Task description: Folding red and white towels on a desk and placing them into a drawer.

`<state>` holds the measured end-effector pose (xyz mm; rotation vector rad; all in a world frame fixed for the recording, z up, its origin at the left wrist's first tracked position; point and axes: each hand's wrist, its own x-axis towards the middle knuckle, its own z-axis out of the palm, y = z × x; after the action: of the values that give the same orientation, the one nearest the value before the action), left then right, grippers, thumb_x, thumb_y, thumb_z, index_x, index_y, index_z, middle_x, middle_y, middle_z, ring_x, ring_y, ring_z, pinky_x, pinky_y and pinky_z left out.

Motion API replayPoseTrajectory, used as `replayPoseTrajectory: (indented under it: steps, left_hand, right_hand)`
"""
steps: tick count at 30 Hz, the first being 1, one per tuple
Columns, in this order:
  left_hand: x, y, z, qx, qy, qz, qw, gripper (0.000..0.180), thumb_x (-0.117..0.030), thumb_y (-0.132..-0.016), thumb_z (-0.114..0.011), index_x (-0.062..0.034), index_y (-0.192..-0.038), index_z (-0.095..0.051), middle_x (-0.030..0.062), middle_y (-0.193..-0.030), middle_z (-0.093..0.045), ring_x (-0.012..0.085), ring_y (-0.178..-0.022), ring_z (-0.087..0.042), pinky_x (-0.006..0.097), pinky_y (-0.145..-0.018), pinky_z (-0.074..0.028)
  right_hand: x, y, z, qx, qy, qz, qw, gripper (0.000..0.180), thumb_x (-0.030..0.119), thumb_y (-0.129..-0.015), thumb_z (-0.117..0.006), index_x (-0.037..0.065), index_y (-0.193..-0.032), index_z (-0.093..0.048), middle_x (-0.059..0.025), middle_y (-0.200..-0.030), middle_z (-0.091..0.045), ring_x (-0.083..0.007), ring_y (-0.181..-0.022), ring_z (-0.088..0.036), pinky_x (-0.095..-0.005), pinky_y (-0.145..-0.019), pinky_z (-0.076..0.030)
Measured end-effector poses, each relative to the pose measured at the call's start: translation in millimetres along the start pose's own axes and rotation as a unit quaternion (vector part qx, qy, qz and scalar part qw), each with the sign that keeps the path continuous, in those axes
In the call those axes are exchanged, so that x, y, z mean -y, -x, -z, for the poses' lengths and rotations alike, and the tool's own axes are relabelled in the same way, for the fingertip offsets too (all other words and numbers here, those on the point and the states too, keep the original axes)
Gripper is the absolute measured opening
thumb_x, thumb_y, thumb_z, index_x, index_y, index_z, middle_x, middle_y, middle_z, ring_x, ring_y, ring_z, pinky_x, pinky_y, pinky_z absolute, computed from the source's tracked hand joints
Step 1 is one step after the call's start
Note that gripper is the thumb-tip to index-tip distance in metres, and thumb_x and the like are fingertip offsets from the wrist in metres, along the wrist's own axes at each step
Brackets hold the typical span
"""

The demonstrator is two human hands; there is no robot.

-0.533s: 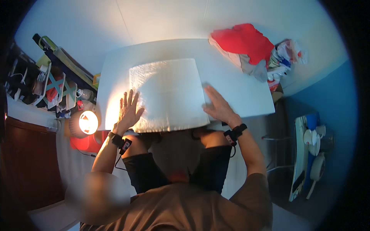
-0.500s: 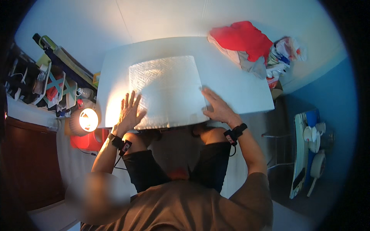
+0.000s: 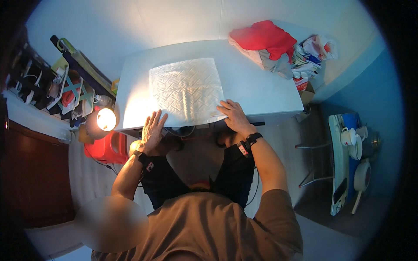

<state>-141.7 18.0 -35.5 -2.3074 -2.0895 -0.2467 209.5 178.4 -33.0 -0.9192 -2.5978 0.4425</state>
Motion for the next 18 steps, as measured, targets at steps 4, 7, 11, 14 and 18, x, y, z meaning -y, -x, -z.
replayPoseTrajectory:
  steps: [4, 7, 11, 14, 18]
  left_hand:
    - [2, -2, 9, 0.032, 0.038, -0.011, 0.999, 0.079, -0.008, -0.076, -0.066, -0.013, -0.146, -0.032, 0.0187, -0.151, -0.028, 0.0386, -0.14, -0.027, 0.052, -0.112, -0.027]
    - [-5, 2, 6, 0.05, -0.019, -0.004, 0.999, 0.086, -0.016, -0.073, -0.072, -0.0133, -0.148, -0.029, 0.0195, -0.152, -0.026, 0.039, -0.141, -0.024, 0.055, -0.111, -0.026]
    - [-16, -4, -18, 0.022, -0.101, 0.033, 0.994, 0.096, -0.016, -0.065, -0.076, -0.0073, -0.147, -0.027, 0.0201, -0.15, -0.028, 0.042, -0.139, -0.025, 0.059, -0.11, -0.025]
    - [-20, -11, -32, -0.049, -0.105, 0.049, 0.992, 0.082, -0.009, -0.068, -0.068, -0.0036, -0.143, -0.034, 0.0222, -0.146, -0.033, 0.0446, -0.136, -0.028, 0.061, -0.108, -0.026]
    - [-19, -9, -32, -0.082, -0.082, 0.043, 0.992, 0.071, -0.003, -0.072, -0.06, -0.0015, -0.139, -0.039, 0.0241, -0.143, -0.037, 0.0458, -0.135, -0.031, 0.063, -0.106, -0.027]
  right_hand:
    - [-9, 6, -8, -0.023, -0.029, 0.01, 0.999, 0.057, -0.003, -0.071, -0.055, 0.011, -0.126, -0.061, -0.0092, -0.141, -0.048, -0.0353, -0.133, -0.037, -0.0437, -0.109, -0.031]
    - [-13, 5, -13, -0.034, -0.037, 0.016, 0.999, 0.056, -0.002, -0.071, -0.055, 0.011, -0.126, -0.061, -0.009, -0.142, -0.048, -0.0361, -0.133, -0.036, -0.0447, -0.109, -0.03]
    - [-14, 5, -16, -0.023, -0.041, -0.036, 0.998, 0.055, 0.0, -0.071, -0.055, 0.011, -0.125, -0.062, -0.0091, -0.142, -0.048, -0.0362, -0.134, -0.035, -0.0455, -0.11, -0.029]
    - [-14, 7, -16, -0.029, -0.049, -0.026, 0.998, 0.056, -0.001, -0.071, -0.056, 0.012, -0.125, -0.062, -0.0088, -0.142, -0.048, -0.036, -0.134, -0.035, -0.0459, -0.11, -0.029]
    - [-14, 8, -14, -0.029, -0.05, -0.015, 0.998, 0.059, -0.003, -0.069, -0.057, 0.013, -0.126, -0.061, -0.0081, -0.143, -0.047, -0.0354, -0.136, -0.034, -0.0464, -0.11, -0.028]
